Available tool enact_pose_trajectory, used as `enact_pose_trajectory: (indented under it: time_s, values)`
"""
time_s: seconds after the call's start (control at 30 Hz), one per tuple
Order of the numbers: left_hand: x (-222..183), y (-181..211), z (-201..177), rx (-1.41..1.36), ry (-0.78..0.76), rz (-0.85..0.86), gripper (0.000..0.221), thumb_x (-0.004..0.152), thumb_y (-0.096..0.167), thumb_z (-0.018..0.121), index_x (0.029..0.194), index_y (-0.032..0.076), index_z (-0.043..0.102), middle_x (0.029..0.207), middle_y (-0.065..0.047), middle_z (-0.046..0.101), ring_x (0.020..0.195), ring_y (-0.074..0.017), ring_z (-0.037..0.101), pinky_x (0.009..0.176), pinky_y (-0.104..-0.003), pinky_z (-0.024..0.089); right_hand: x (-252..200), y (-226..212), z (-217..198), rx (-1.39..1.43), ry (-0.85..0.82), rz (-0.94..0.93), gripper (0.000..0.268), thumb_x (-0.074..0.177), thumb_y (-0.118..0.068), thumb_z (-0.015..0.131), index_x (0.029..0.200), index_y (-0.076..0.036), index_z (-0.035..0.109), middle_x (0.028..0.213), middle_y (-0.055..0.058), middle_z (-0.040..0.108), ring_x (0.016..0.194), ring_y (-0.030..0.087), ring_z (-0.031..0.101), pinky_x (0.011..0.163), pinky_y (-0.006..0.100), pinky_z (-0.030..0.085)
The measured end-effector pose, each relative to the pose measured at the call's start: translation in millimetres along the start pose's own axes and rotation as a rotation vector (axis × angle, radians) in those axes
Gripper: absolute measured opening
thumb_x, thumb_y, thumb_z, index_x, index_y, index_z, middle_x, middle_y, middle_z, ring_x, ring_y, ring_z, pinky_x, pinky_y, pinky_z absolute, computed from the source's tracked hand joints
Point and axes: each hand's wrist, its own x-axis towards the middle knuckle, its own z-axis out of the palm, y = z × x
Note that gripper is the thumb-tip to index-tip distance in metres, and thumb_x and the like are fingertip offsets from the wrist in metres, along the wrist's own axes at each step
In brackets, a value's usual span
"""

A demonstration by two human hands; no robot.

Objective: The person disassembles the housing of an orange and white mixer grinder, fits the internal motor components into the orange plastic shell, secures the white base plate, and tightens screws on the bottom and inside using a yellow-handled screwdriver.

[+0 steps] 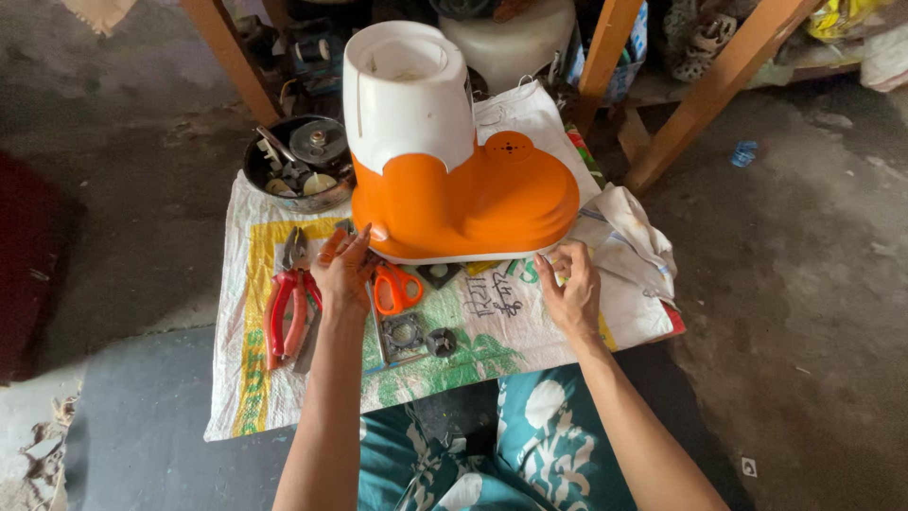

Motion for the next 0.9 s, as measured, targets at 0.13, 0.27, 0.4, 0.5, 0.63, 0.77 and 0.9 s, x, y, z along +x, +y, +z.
enact_pose_trajectory:
  time_s: [0.13, 0.27, 0.4, 0.5, 0.63, 0.77, 0.9]
  values:
    - [-21.9, -29.2, 4.5, 0.227, -0.007, 0.039, 0.06, 0.084, 0.006, 0.085, 0.132, -0.013, 0.054, 0.089, -0.005, 0.064, 0.072, -0.0128, 0.061, 0.062, -0.027, 0.05, 2.3, 0.9, 4.3, -0.061, -0.019, -0.043, 0.025, 0.088, -0.014, 0.081, 0.095, -0.003, 0.059, 0.083, 0.012, 0.066, 0.072, 0.025, 0.065, 0.064, 0.037, 0.051]
    - [-54.6, -67.0, 23.4, 0.166, 0.027, 0.108, 0.047, 0.084, 0.005, 0.081, 0.122, -0.005, 0.054, 0.086, -0.007, 0.064, 0.069, -0.0139, 0.058, 0.062, -0.028, 0.05, 1.0, -9.5, 1.5, -0.083, -0.08, -0.103, 0.019, 0.088, -0.011, 0.078, 0.091, -0.005, 0.06, 0.085, 0.012, 0.069, 0.074, 0.027, 0.068, 0.067, 0.039, 0.053]
    - [-62.7, -100.7, 29.4, -0.046, -0.064, -0.099, 0.041, 0.092, 0.009, 0.071, 0.126, -0.009, 0.056, 0.105, -0.013, 0.065, 0.092, -0.0206, 0.069, 0.08, -0.033, 0.059, -10.6, -44.2, -1.7, -0.18, -0.31, -0.389, 0.023, 0.087, -0.012, 0.073, 0.108, -0.007, 0.065, 0.105, 0.012, 0.069, 0.09, 0.032, 0.068, 0.079, 0.041, 0.054]
    - [-55.2, -101.6, 17.5, -0.152, -0.13, -0.19, 0.046, 0.09, 0.006, 0.056, 0.134, 0.0, 0.047, 0.126, -0.02, 0.062, 0.116, -0.0301, 0.066, 0.098, -0.043, 0.058, -3.0, -59.9, 0.2, -0.259, -0.487, -0.536, 0.049, 0.081, -0.005, 0.067, 0.129, -0.009, 0.063, 0.131, 0.011, 0.065, 0.104, 0.033, 0.063, 0.093, 0.042, 0.052]
    - [-44.5, -94.4, 5.8, -0.268, -0.297, -0.251, 0.044, 0.097, 0.006, 0.051, 0.138, -0.007, 0.043, 0.137, -0.025, 0.054, 0.127, -0.0399, 0.06, 0.106, -0.05, 0.054, 1.1, -65.6, 9.3, -0.26, -0.645, -0.576, 0.073, 0.071, -0.004, 0.068, 0.142, -0.004, 0.054, 0.146, 0.013, 0.053, 0.112, 0.036, 0.057, 0.098, 0.045, 0.046]
    - [-53.7, -87.4, 5.5, -0.182, -0.307, -0.249, 0.045, 0.098, 0.005, 0.049, 0.141, -0.006, 0.041, 0.14, -0.026, 0.054, 0.127, -0.0377, 0.06, 0.103, -0.049, 0.055, -1.7, -62.0, 13.1, -0.325, -0.664, -0.561, 0.069, 0.071, -0.003, 0.067, 0.139, -0.007, 0.055, 0.15, 0.01, 0.051, 0.111, 0.035, 0.057, 0.097, 0.047, 0.047]
    - [-64.6, -85.2, 11.8, -0.002, -0.365, -0.133, 0.047, 0.095, 0.002, 0.057, 0.14, -0.008, 0.045, 0.141, -0.025, 0.057, 0.128, -0.0328, 0.06, 0.102, -0.045, 0.056, -5.6, -54.0, 15.9, -0.285, -0.639, -0.444, 0.065, 0.076, 0.0, 0.063, 0.141, -0.001, 0.051, 0.14, 0.017, 0.053, 0.111, 0.036, 0.058, 0.096, 0.047, 0.048]
